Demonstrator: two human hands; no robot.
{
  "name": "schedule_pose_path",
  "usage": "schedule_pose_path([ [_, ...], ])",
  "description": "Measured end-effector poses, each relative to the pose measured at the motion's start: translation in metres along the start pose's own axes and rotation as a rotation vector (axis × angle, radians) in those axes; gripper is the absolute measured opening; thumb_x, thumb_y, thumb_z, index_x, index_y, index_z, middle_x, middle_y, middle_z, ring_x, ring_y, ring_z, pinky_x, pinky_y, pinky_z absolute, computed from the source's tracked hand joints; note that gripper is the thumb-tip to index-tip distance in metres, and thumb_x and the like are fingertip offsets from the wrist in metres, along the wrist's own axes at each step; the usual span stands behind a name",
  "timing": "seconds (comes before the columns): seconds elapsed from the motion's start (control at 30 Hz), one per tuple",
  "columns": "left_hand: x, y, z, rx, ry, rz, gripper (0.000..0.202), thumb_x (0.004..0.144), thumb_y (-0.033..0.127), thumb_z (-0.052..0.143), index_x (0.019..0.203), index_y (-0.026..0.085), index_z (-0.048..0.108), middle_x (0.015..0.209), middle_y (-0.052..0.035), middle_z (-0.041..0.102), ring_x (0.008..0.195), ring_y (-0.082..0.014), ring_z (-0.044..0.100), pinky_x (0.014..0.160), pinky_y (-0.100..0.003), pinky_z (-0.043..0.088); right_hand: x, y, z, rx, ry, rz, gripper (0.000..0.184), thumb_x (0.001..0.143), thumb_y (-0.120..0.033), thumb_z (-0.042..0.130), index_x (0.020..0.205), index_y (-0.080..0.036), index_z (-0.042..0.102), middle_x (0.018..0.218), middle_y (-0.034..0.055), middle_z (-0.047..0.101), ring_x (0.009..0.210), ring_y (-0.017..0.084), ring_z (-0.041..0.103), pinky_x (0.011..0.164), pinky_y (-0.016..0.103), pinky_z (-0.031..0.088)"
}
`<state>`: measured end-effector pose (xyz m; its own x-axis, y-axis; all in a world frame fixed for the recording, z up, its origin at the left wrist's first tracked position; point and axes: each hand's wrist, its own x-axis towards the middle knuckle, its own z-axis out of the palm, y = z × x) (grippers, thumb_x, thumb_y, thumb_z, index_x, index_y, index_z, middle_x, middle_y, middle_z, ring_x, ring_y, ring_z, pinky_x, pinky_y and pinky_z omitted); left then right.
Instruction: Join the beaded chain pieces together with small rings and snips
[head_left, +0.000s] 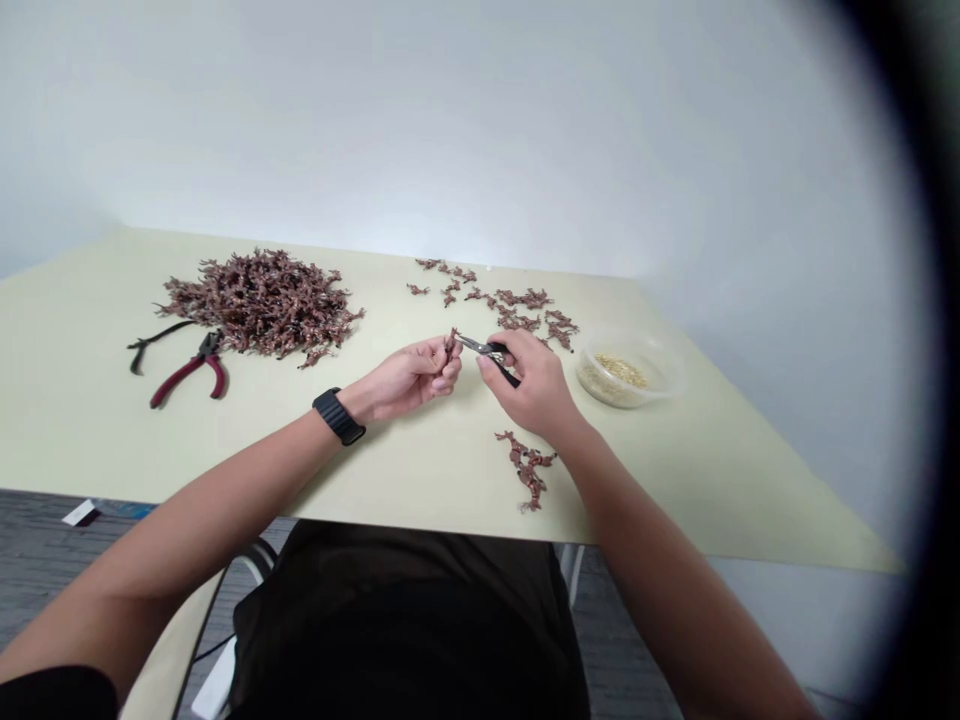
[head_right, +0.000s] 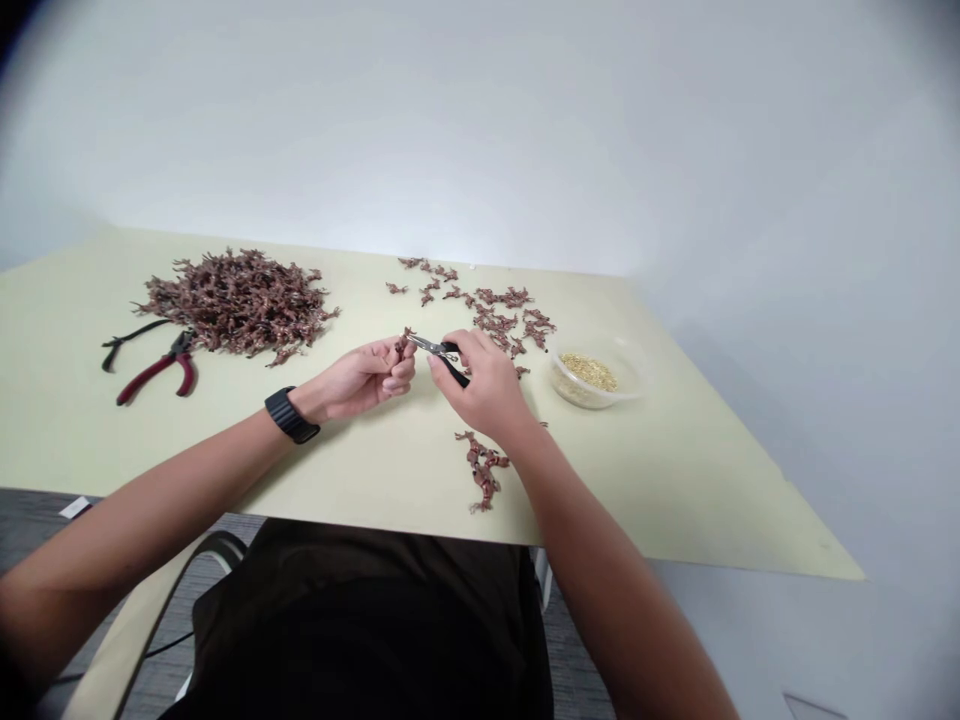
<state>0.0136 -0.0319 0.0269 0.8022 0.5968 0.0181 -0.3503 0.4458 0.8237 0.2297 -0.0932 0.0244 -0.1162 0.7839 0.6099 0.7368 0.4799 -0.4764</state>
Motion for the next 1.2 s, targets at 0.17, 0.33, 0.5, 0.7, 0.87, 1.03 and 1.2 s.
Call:
schedule_pose_path([
  [0.17,-0.001,0.000,0.003,-0.061,-0.048,-0.031,0.005,0.092,0.009,0.062,0.093,0.014,0.062,0.072,-0.0001,0.048,0.058,-0.0093,0.044,0.060,-0.022,0.041,-0.001,0.001,-0.002,-0.035,0.014,-0.047,0.022,0.100,-0.041,0.059,0.112,-0.024,0.064,0.093,0.0051,0.059,0.076,0.020,0.054,0.072,0.035,0.045],
  [0.33,-0.002,0.000,0.002,-0.137,-0.085,-0.050,0.002,0.091,0.011,0.063,0.093,0.013,0.063,0.069,0.0004,0.046,0.057,-0.0097,0.043,0.059,-0.022,0.041,-0.001,0.003,-0.004,-0.080,0.039,-0.090,0.024,0.100,-0.041,0.061,0.115,-0.023,0.063,0.100,0.0070,0.061,0.077,0.019,0.056,0.074,0.035,0.047],
  [0.5,-0.003,0.002,0.002,-0.158,-0.096,-0.087,0.002,0.091,0.014,0.063,0.090,0.013,0.061,0.064,0.0024,0.040,0.052,-0.0094,0.037,0.055,-0.023,0.039,-0.001,0.003,-0.006,-0.116,0.064,-0.146,0.023,0.100,-0.038,0.061,0.116,-0.022,0.063,0.103,0.0090,0.062,0.089,0.023,0.060,0.081,0.037,0.049],
  [0.7,-0.004,0.004,0.003,-0.207,-0.065,-0.132,0.006,0.090,0.013,0.061,0.086,0.015,0.058,0.060,0.0056,0.032,0.046,-0.0083,0.032,0.052,-0.023,0.039,0.000,0.004,-0.007,-0.126,0.058,-0.182,0.022,0.100,-0.036,0.062,0.117,-0.023,0.063,0.103,0.0090,0.063,0.089,0.023,0.060,0.082,0.038,0.050],
  [0.87,-0.005,0.005,0.001,-0.248,-0.058,-0.169,0.007,0.089,0.011,0.060,0.086,0.015,0.057,0.058,0.0072,0.028,0.043,-0.0076,0.030,0.051,-0.023,0.039,-0.001,0.005,-0.008,-0.132,0.044,-0.191,0.022,0.101,-0.037,0.061,0.117,-0.023,0.063,0.102,0.0084,0.064,0.088,0.023,0.063,0.078,0.036,0.050],
  [1.03,-0.005,0.005,-0.001,-0.247,-0.085,-0.162,0.004,0.091,0.015,0.064,0.089,0.012,0.062,0.059,0.0061,0.033,0.046,-0.0070,0.035,0.053,-0.022,0.039,-0.002,0.006,-0.008,-0.169,0.033,-0.185,0.021,0.101,-0.039,0.061,0.114,-0.023,0.064,0.101,0.0080,0.067,0.087,0.023,0.065,0.076,0.035,0.050],
  [1.2,-0.002,0.005,-0.004,0.032,0.119,-0.061,0.032,0.096,0.042,0.066,0.100,0.011,0.073,0.087,-0.0080,0.067,0.068,-0.0120,0.058,0.059,-0.023,0.045,-0.002,0.010,-0.010,-0.195,0.043,-0.167,0.022,0.101,-0.040,0.061,0.114,-0.022,0.065,0.101,0.0083,0.067,0.087,0.023,0.065,0.076,0.035,0.049],
])
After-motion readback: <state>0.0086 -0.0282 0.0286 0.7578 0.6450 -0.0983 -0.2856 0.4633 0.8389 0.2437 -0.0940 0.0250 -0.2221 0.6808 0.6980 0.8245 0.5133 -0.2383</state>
